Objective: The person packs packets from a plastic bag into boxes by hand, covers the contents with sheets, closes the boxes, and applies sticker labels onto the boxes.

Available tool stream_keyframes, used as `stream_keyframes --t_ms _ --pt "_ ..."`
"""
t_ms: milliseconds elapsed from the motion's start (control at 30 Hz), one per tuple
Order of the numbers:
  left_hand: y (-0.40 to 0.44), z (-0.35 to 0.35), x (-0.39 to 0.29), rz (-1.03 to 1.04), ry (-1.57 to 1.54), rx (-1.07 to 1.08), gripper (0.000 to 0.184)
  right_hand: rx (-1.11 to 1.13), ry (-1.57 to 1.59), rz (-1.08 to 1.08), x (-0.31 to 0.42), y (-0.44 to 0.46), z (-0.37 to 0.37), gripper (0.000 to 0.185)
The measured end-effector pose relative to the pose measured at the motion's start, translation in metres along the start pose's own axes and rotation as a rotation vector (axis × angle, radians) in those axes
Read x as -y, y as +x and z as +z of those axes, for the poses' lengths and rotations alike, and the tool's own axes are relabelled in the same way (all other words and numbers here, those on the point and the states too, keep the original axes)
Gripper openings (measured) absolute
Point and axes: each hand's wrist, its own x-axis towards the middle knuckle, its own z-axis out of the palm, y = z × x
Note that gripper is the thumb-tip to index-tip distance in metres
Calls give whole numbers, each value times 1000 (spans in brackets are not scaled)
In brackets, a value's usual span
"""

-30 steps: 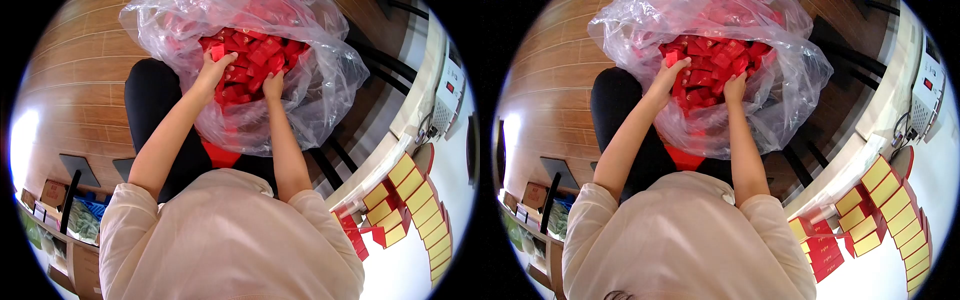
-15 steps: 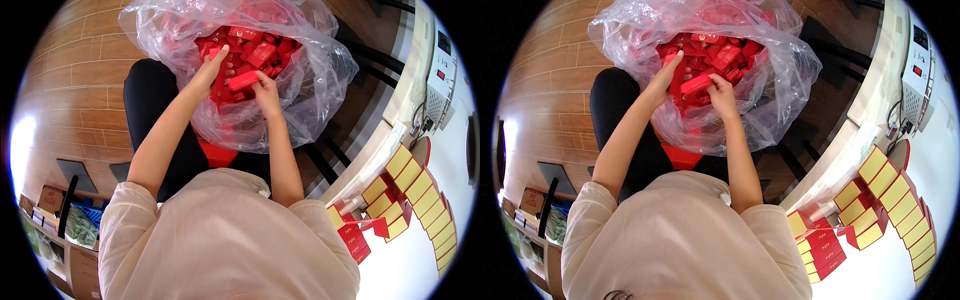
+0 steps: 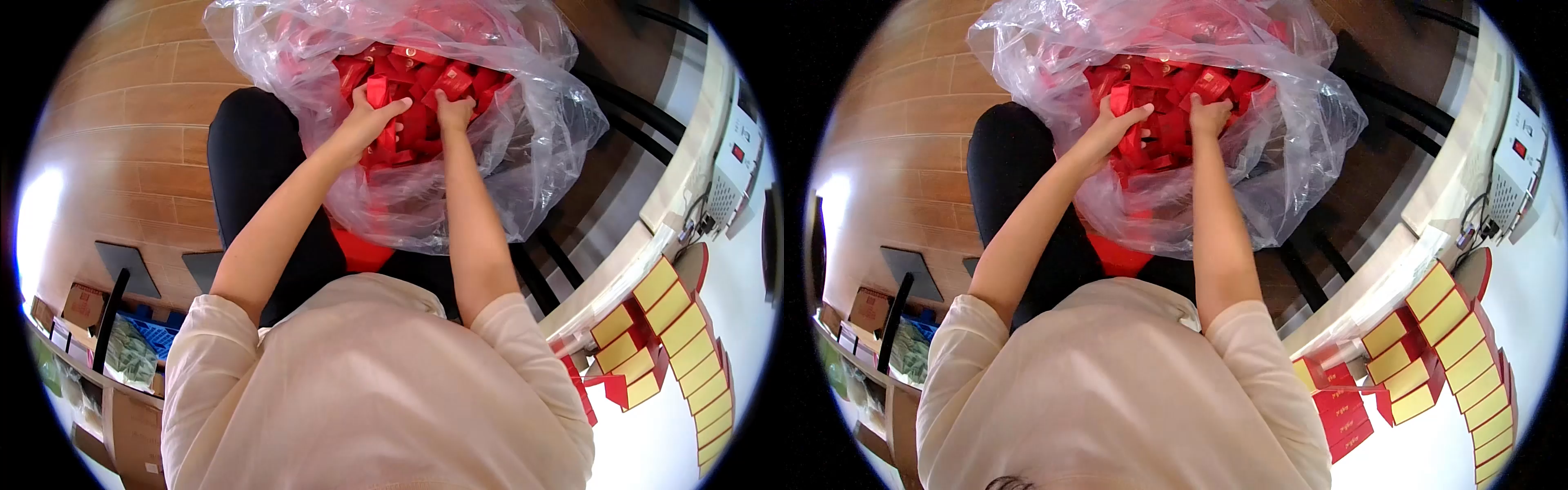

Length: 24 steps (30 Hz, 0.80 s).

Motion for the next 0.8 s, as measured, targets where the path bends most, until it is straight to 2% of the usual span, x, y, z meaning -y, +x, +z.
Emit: stream_keyframes --t_ms 33,67,133,167,233,300,400,433,467,500,567,600,667,700,767,800 --pt "1 0 0 -17 16 -20 89 -30 -27 134 -13 11 11 63" --pt "2 0 -1 -33 32 -38 88 -25 -26 138 -26 22 16 63" --pt "1 0 -4 -8 42 -67 90 258 95 90 -31 32 12 52" --pt "1 1 -5 21 49 -95 93 256 95 91 -34 33 12 52" --pt "16 -4 8 78 86 -169 96 109 54 -130 0 3 -13 37" --pt "25 -7 17 135 122 -240 99 164 191 -358 21 -28 -36 29" --pt "27 -6 22 171 138 -289 103 309 239 -479 53 -88 -67 25" --pt "26 -4 23 198 220 -322 98 385 253 -529 56 -103 -71 26" --pt "24 -3 24 226 302 -355 93 453 304 -531 59 -117 -73 25" --pt "20 -2 21 227 303 -352 93 519 383 -431 56 -122 -72 27" --pt "13 -2 10 149 145 -233 94 753 771 -84 37 -108 -72 31" --pt "11 1 8 130 167 -242 90 750 774 -86 33 -103 -67 31" --pt "17 -1 16 143 142 -225 88 341 266 -396 25 -92 -56 52" --pt "21 -2 20 153 113 -211 86 337 268 -396 12 -85 -45 52" --pt "27 -2 23 181 121 -227 83 241 -112 -386 -14 -74 -22 72" --pt "27 -2 22 208 127 -248 81 244 -109 -386 -16 -71 -18 72"
